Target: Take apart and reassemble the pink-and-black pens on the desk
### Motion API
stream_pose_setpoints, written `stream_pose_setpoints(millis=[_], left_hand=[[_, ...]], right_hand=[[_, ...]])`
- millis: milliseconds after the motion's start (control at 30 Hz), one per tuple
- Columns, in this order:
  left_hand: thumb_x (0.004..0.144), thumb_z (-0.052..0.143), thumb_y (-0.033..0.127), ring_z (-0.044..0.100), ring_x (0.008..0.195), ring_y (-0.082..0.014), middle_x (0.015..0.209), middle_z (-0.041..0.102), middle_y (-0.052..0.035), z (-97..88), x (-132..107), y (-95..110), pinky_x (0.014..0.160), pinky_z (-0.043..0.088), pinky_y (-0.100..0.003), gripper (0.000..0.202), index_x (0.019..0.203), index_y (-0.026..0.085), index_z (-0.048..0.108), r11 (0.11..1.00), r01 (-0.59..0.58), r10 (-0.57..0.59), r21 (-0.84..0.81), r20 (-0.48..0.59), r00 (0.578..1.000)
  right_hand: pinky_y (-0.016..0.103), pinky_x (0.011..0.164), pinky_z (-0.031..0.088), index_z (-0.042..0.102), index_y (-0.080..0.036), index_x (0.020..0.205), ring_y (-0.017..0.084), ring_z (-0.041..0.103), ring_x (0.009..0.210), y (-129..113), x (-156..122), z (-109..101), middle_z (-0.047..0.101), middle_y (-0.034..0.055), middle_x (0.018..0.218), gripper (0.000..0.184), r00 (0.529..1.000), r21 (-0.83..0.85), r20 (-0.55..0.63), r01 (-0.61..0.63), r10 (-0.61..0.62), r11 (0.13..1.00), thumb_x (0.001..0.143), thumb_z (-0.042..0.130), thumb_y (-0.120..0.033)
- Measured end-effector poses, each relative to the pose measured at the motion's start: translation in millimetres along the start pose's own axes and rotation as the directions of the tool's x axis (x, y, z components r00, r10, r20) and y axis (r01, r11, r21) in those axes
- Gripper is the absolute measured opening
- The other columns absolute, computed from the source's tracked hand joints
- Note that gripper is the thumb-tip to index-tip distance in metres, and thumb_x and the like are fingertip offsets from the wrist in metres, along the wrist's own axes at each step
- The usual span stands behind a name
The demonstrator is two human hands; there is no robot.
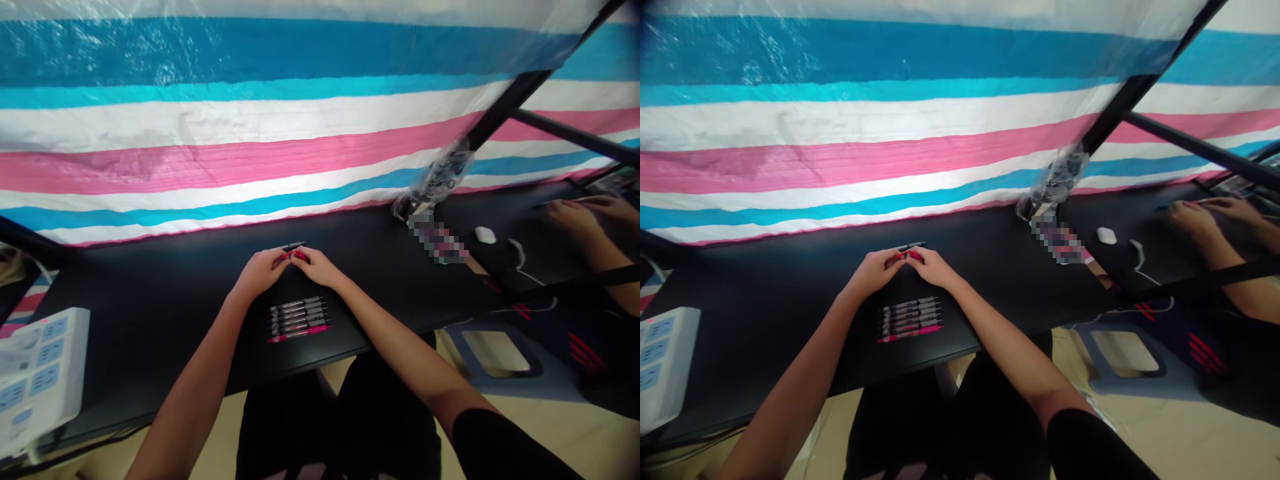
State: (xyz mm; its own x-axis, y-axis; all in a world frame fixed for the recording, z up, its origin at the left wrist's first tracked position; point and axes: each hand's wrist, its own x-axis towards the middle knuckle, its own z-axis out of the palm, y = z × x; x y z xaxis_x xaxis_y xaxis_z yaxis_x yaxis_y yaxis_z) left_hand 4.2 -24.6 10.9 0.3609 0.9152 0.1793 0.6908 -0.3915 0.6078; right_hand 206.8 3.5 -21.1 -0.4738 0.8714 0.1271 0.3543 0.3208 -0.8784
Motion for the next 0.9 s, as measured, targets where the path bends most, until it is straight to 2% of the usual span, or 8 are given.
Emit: stream_pose_setpoints(millis=[200, 367, 500, 600, 700, 800, 900], left_hand=[[0.094, 0.060, 0.035, 0.053, 0.063, -0.0156, 0.066, 0.059, 0.0010, 2.7, -0.4, -5.5, 0.064, 0.037, -0.028, 0.020, 0.095, 0.019, 0.072, 1.000, 0.013, -0.013, -0.020, 0.006, 1.000], [0.093, 0.059, 0.037, 0.051, 0.061, -0.0147, 0.066, 0.060, 0.0001, 1.6, -0.1, -6.5, 0.062, 0.037, -0.028, 0.025, 0.083, 0.017, 0.069, 0.999, 0.040, -0.040, -0.023, 0.003, 0.999], [0.092, 0.060, 0.038, 0.051, 0.061, -0.0148, 0.065, 0.059, 0.0009, 0.1, -0.3, -8.7, 0.062, 0.037, -0.027, 0.024, 0.084, 0.017, 0.069, 0.995, 0.087, -0.089, -0.048, -0.022, 0.996], [0.093, 0.059, 0.041, 0.051, 0.062, -0.0145, 0.066, 0.059, 0.0014, 1.3, 0.1, -10.5, 0.062, 0.038, -0.027, 0.026, 0.087, 0.017, 0.069, 0.988, 0.115, -0.122, -0.106, -0.062, 0.991], [0.092, 0.060, 0.043, 0.052, 0.062, -0.0140, 0.069, 0.061, 0.0009, 4.6, 1.2, -11.8, 0.062, 0.038, -0.026, 0.027, 0.087, 0.017, 0.068, 0.976, 0.114, -0.134, -0.184, -0.100, 0.986], [0.091, 0.062, 0.043, 0.049, 0.060, -0.0133, 0.067, 0.060, 0.0013, 7.1, 2.2, -11.6, 0.060, 0.037, -0.026, 0.027, 0.086, 0.017, 0.067, 0.969, 0.106, -0.141, -0.224, -0.145, 0.979], [0.090, 0.063, 0.042, 0.047, 0.058, -0.0128, 0.063, 0.057, 0.0023, 7.2, 2.6, -9.9, 0.058, 0.035, -0.026, 0.025, 0.085, 0.017, 0.067, 0.967, 0.097, -0.142, -0.235, -0.183, 0.973]], right_hand=[[0.030, 0.070, 0.038, 0.059, -0.019, 0.082, 0.017, 0.048, 0.071, -3.1, -0.8, -2.2, 0.056, -0.0004, 0.074, 0.027, 0.999, -0.015, 0.036, 0.001, 0.000, 1.000, 0.093, 0.056, -0.043], [0.030, 0.070, 0.039, 0.063, -0.019, 0.081, 0.017, 0.049, 0.069, -1.7, 0.3, -2.3, 0.057, -0.0004, 0.072, 0.030, 0.999, -0.030, -0.009, -0.031, 0.030, 0.999, 0.093, 0.058, -0.046], [0.030, 0.074, 0.044, 0.069, -0.019, 0.090, 0.017, 0.056, 0.072, 4.4, 4.4, -6.0, 0.061, 0.0013, 0.075, 0.046, 0.989, 0.189, -0.124, -0.054, 0.078, 0.981, 0.097, 0.050, -0.060], [0.029, 0.065, 0.044, 0.068, -0.018, 0.083, 0.015, 0.052, 0.060, 8.0, 6.6, -9.9, 0.055, -0.0010, 0.064, 0.052, 0.969, 0.401, -0.191, -0.071, 0.159, 0.914, 0.093, 0.053, -0.067], [0.027, 0.057, 0.042, 0.067, -0.017, 0.075, 0.012, 0.047, 0.052, 6.7, 6.3, -12.8, 0.049, -0.0037, 0.054, 0.047, 0.971, 0.570, -0.142, -0.079, 0.192, 0.818, 0.090, 0.063, -0.061], [0.027, 0.064, 0.048, 0.074, -0.015, 0.081, 0.012, 0.059, 0.060, 2.3, 4.0, -14.5, 0.063, 0.0001, 0.064, 0.033, 0.985, 0.689, -0.039, -0.095, 0.169, 0.718, 0.083, 0.074, -0.048], [0.028, 0.070, 0.052, 0.078, -0.014, 0.092, 0.013, 0.066, 0.067, -1.1, 1.5, -15.3, 0.071, 0.0023, 0.074, 0.027, 0.989, 0.744, 0.025, -0.117, 0.148, 0.658, 0.078, 0.078, -0.037]])
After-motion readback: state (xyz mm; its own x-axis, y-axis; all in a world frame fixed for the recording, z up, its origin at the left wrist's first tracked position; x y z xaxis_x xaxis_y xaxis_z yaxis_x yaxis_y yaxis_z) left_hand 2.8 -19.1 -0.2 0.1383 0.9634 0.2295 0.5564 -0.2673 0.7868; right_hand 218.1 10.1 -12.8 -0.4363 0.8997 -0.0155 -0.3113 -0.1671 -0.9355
